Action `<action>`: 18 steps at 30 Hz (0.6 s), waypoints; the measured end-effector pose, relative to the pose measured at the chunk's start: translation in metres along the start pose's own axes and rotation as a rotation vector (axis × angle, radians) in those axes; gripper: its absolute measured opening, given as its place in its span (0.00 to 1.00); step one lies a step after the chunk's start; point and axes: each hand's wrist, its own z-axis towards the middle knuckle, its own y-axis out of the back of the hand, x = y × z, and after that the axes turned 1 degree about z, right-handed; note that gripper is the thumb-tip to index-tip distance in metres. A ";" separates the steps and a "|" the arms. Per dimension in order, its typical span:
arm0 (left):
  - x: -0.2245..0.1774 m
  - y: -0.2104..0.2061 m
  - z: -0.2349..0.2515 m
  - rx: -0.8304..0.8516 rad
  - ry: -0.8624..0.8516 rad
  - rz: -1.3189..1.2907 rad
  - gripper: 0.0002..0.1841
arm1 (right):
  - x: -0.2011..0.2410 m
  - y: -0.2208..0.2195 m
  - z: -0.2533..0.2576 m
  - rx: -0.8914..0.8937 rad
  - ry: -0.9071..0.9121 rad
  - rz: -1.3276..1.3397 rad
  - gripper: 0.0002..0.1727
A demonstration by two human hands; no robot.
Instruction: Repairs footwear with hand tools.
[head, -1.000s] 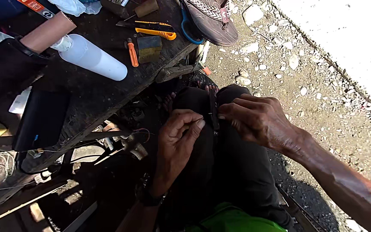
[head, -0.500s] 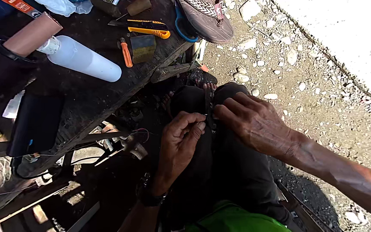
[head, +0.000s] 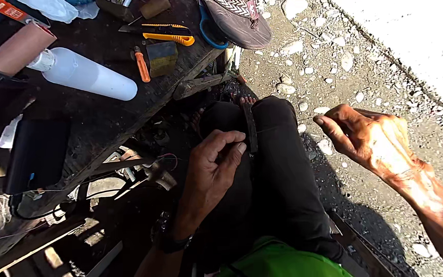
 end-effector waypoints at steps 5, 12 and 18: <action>-0.006 0.021 -0.003 0.159 0.094 0.119 0.12 | 0.016 -0.006 -0.010 0.038 -0.061 0.170 0.26; -0.010 0.074 -0.026 0.190 0.216 -0.127 0.09 | 0.046 -0.017 -0.008 0.211 -0.026 1.052 0.15; 0.007 0.063 -0.033 -0.045 0.095 0.227 0.15 | 0.080 -0.027 0.010 -0.021 0.092 0.800 0.12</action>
